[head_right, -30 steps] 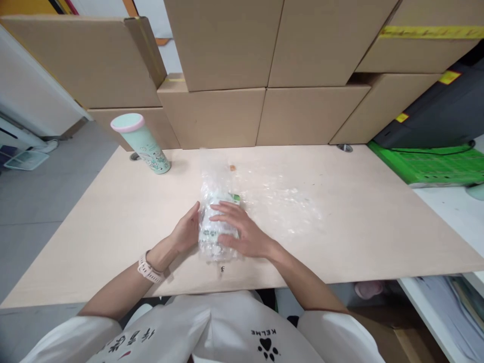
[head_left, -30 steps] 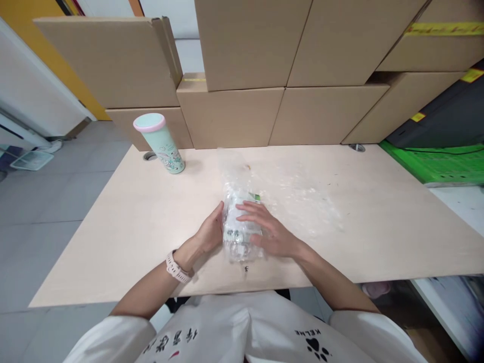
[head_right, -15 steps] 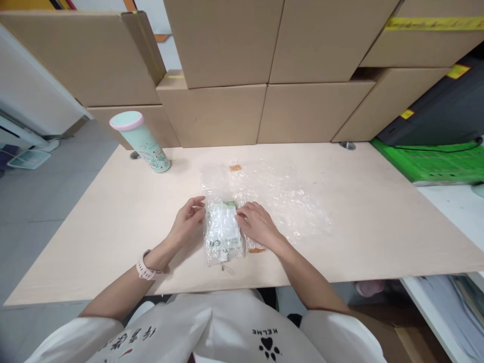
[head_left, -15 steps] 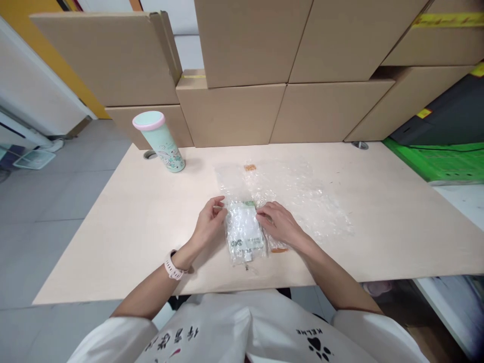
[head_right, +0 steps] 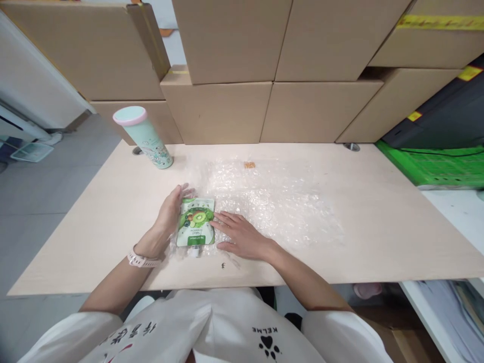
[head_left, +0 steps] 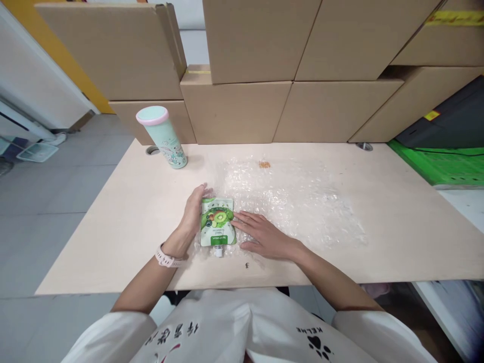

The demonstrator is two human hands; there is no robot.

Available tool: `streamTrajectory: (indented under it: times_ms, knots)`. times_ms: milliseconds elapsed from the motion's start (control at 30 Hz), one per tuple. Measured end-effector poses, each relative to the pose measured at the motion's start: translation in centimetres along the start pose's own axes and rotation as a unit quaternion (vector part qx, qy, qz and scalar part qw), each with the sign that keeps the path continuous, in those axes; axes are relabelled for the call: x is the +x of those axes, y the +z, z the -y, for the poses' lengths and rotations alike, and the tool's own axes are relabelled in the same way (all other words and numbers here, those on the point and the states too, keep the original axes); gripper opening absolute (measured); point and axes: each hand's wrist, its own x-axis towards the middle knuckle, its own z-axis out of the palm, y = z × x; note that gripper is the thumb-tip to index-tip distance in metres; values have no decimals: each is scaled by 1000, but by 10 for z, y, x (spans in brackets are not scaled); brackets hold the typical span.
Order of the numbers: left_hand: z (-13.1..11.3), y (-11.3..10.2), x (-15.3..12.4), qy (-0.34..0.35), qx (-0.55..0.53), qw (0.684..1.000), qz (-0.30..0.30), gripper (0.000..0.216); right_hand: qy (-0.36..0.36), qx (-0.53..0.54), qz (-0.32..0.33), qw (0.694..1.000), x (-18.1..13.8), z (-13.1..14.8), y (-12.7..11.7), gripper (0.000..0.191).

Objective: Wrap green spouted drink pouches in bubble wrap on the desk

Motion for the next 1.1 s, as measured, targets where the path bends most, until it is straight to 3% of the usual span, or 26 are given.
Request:
streamTrajectory:
  times_ms: [133,300,433,500,567,633,833,1000,1100]
  knots:
    - [-8,-5,3,-22,43,999,3,56,13,-22,-41,999,0,-3,-9,44]
    - [-4,-5,1,21,83,996,-5,73,38,-57,-94,993,-7,-12,-20,27]
    - [1,-4,-1,-27,93,994,60,70,88,-54,-181,978,-9,-21,-21,24]
    - [2,-4,-3,-45,113,989,88,58,64,-38,-172,982,-9,-20,-19,42]
    - [2,-4,-4,-61,146,982,104,41,23,-29,-110,993,-7,-17,-15,68]
    - [1,-4,-4,-78,183,973,113,30,12,-32,-63,997,-5,-13,-11,80]
    - [1,-2,-7,-89,234,959,134,27,51,-30,-96,994,-2,-14,-4,59]
    - [3,0,-7,-81,230,961,129,26,45,-18,-42,998,-4,-15,-7,91]
    - [3,0,-7,-79,231,961,129,24,54,-24,-43,997,-4,-12,-6,89]
